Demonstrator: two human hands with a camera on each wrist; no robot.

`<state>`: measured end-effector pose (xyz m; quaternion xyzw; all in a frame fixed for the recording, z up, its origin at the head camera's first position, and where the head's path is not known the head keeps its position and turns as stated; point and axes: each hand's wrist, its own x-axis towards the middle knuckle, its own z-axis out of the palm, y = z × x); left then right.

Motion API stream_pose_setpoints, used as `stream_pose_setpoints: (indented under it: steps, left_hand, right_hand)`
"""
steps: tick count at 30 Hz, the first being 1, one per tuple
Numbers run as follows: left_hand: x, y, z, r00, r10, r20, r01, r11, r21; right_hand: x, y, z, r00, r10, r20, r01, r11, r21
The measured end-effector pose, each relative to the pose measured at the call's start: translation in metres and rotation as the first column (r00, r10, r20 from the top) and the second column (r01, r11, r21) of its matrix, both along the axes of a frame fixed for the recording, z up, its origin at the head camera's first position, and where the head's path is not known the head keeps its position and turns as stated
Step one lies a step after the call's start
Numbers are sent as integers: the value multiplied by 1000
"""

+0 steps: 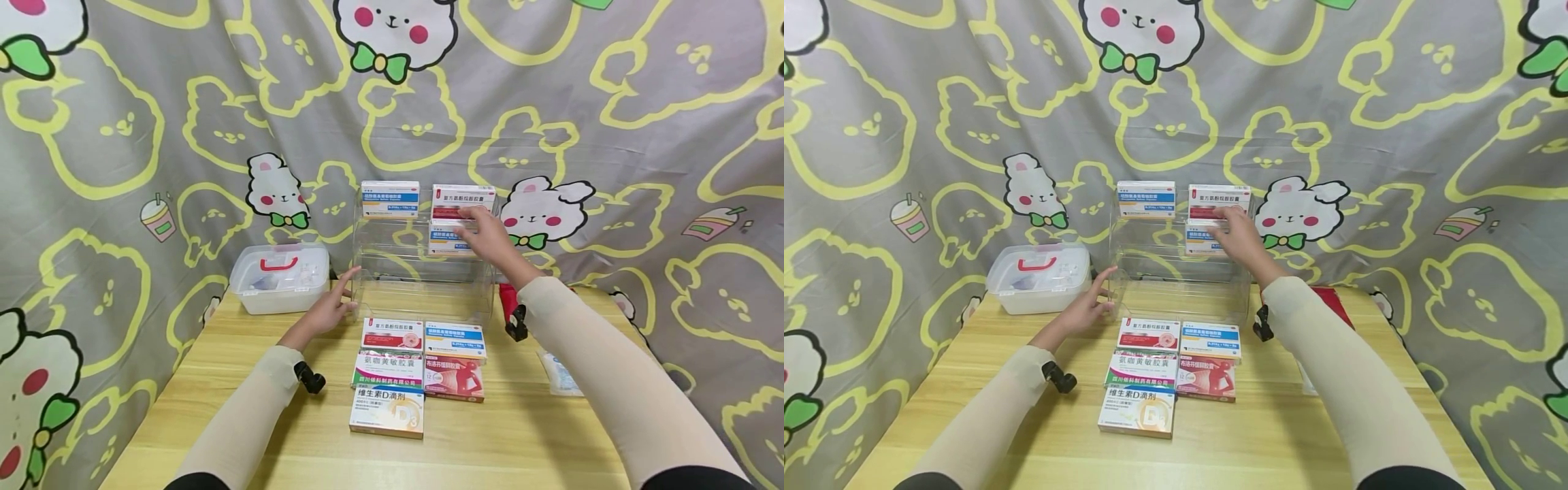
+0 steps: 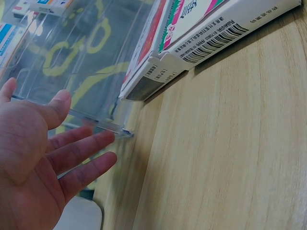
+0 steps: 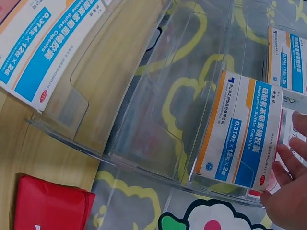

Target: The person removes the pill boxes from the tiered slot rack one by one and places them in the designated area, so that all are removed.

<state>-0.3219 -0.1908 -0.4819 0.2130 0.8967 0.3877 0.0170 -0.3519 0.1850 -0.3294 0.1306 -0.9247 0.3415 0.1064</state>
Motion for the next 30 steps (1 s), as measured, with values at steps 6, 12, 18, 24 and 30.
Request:
stream_pose_setpoints:
  steps: [6, 12, 18, 24, 30]
  left_hand:
    - [0, 1, 0, 1000, 2, 5, -2, 1000, 8]
    - [0, 1, 0, 1000, 4, 4, -4, 1000, -1]
    - [1, 2, 1, 1000, -3, 1, 3, 1000, 2]
    - [0, 1, 2, 1000, -8, -2, 8, 1000, -1]
    - [0, 0, 1, 1000, -6, -1, 6, 1000, 1]
  right_hand:
    - [-6, -2, -4, 999, -34, -25, 34, 999, 20]
    - [-8, -4, -8, 996, -78, -40, 79, 996, 45]
    - [-7, -8, -8, 990, -128, -54, 130, 990, 47]
    - [-6, -12, -6, 986, -156, -57, 159, 986, 46]
    - [-7, -14, -6, 990, -138, -17, 137, 990, -4]
